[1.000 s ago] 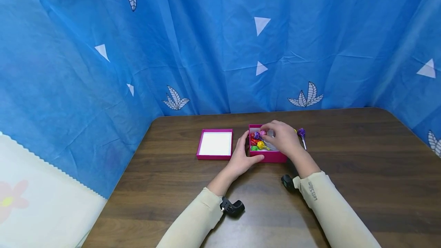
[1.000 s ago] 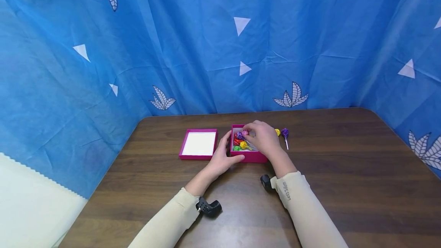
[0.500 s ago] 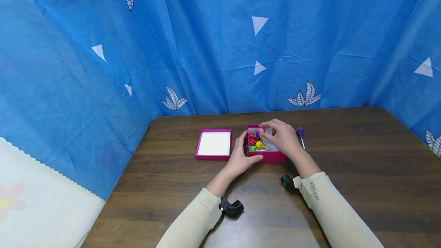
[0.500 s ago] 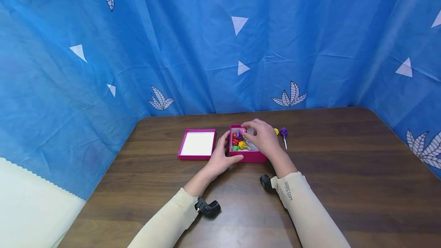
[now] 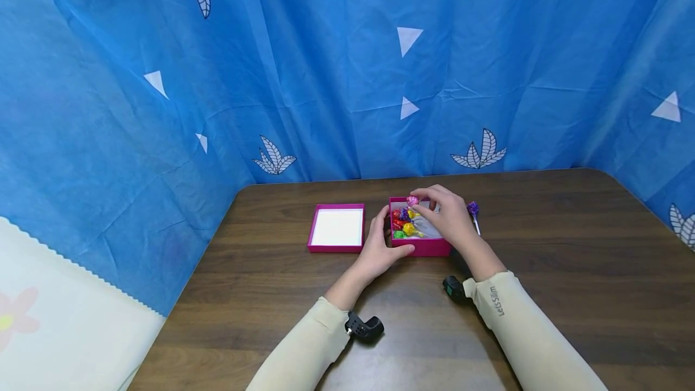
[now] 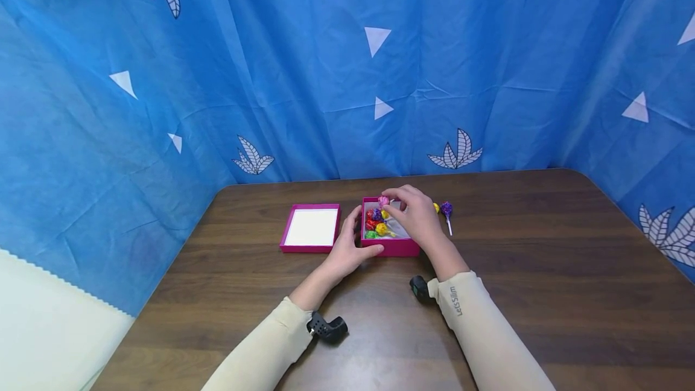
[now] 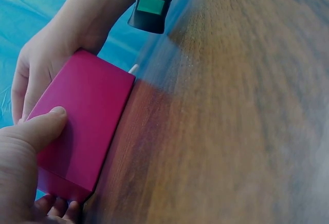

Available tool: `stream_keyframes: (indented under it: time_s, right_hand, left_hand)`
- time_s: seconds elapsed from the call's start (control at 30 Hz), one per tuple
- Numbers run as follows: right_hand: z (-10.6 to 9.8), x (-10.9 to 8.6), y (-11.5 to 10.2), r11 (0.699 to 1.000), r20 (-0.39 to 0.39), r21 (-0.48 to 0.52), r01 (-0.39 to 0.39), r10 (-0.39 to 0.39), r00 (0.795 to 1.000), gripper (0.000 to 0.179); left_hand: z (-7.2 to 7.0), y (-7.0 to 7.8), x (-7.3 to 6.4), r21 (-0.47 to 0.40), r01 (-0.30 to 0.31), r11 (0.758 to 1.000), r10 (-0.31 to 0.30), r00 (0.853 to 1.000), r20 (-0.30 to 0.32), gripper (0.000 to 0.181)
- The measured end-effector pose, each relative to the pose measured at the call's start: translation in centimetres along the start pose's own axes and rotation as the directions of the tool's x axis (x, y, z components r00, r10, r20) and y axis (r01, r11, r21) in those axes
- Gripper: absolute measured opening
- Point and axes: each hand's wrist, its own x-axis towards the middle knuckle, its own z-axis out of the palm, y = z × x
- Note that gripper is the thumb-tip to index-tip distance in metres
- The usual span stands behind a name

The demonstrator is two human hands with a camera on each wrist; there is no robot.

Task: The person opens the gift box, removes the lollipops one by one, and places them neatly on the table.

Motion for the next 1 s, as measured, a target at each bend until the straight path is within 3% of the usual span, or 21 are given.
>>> stream_keyframes:
  time_s: [0.47, 1.0]
  right_hand:
    - [-1.6, 0.5, -0.4, 0.995, -0.148, 0.092, 0.034, -0.02, 0.989, 0.031]
    - [-5.1, 0.6, -0.2, 0.98, -0.257, 0.188, -0.07, 0.118, 0.959, 0.033]
  left_hand:
    - [0.1, -0.2, 0.2, 0.012, 0.005, 1.0, -0.005, 1.0, -0.009, 0.097]
    - [0.2, -0.2, 0.1, 0.005, -0.01, 1.0, 0.01, 1.0, -0.012, 0.097]
